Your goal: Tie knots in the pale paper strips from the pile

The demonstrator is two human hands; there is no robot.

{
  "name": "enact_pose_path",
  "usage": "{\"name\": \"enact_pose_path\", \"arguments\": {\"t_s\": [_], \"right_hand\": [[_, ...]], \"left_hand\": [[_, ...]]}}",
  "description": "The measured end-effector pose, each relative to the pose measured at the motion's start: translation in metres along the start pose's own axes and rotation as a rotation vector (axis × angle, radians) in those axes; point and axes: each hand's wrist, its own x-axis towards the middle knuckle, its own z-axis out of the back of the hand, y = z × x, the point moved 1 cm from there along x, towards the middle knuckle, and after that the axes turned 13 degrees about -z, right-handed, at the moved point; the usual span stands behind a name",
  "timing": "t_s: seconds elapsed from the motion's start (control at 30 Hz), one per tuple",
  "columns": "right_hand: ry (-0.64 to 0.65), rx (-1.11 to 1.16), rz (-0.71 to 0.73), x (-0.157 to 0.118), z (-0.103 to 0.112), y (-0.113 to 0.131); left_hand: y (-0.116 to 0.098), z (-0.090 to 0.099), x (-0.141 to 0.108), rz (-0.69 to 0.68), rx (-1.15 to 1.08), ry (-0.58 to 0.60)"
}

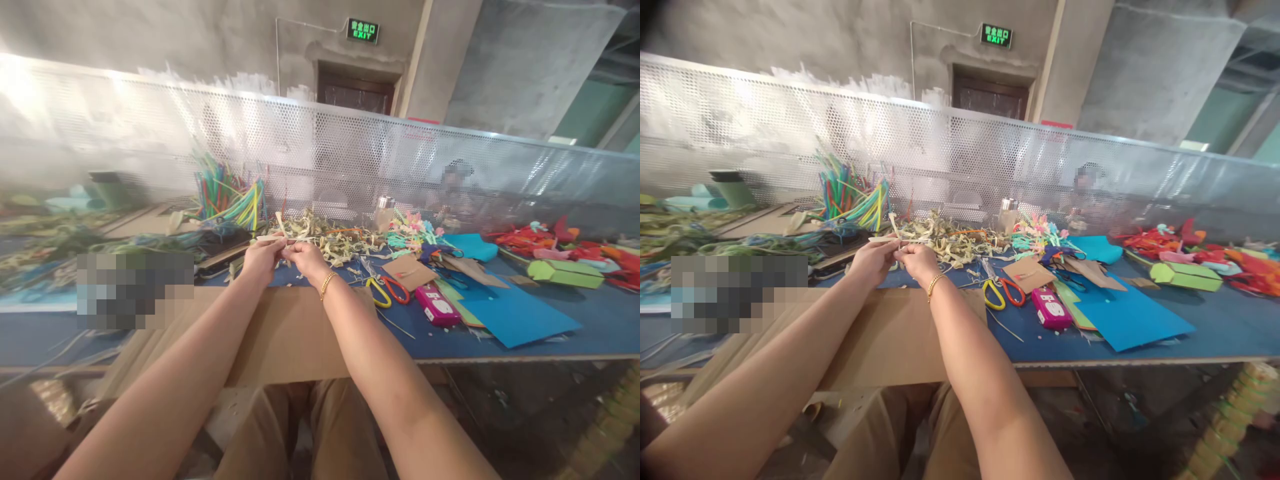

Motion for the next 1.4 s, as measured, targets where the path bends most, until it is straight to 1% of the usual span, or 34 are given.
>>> {"name": "enact_pose_path", "arguments": {"t_s": [0.07, 0.17, 0.33, 0.43, 0.53, 0.6, 0.73, 0.83, 0.97, 1.1, 1.27, 1.33, 1.4], "right_hand": [[0.001, 0.011, -0.005, 0.0, 0.0, -0.001], [-0.03, 0.015, -0.026, -0.001, 0.002, -0.002], [-0.127, 0.005, 0.006, 0.0, 0.009, -0.002], [-0.143, -0.048, -0.007, 0.001, 0.012, -0.002], [-0.136, -0.083, -0.022, 0.001, 0.013, -0.002], [-0.134, -0.092, -0.019, 0.0, 0.013, -0.002], [-0.122, -0.14, -0.011, -0.001, 0.011, -0.001], [-0.115, -0.156, -0.011, -0.001, 0.011, 0.0], [-0.145, -0.16, -0.019, 0.003, 0.013, 0.0], [-0.162, -0.148, -0.007, 0.006, 0.015, -0.001], [-0.17, -0.11, -0.014, 0.004, 0.015, 0.003], [-0.189, -0.15, 0.015, 0.0, 0.016, 0.008], [-0.235, -0.252, 0.059, -0.005, 0.018, 0.013]], "left_hand": [[0.001, 0.001, 0.002, 0.025, -0.003, 0.016], [0.003, 0.002, 0.003, 0.073, 0.018, 0.053], [0.001, 0.001, 0.002, 0.073, 0.074, 0.068], [0.001, 0.002, 0.002, 0.012, 0.177, 0.055], [0.001, 0.006, 0.005, -0.106, 0.324, -0.014], [0.002, 0.01, 0.007, -0.144, 0.363, -0.036], [0.005, 0.015, 0.011, -0.168, 0.283, 0.044], [0.004, 0.014, 0.011, -0.155, 0.316, 0.028], [-0.001, 0.008, 0.006, -0.129, 0.36, 0.026], [-0.005, 0.003, 0.005, -0.147, 0.37, 0.048], [-0.003, 0.005, 0.008, -0.175, 0.366, 0.054], [-0.002, 0.007, 0.008, -0.202, 0.352, 0.054], [-0.001, 0.008, 0.008, -0.213, 0.353, 0.055]]}}
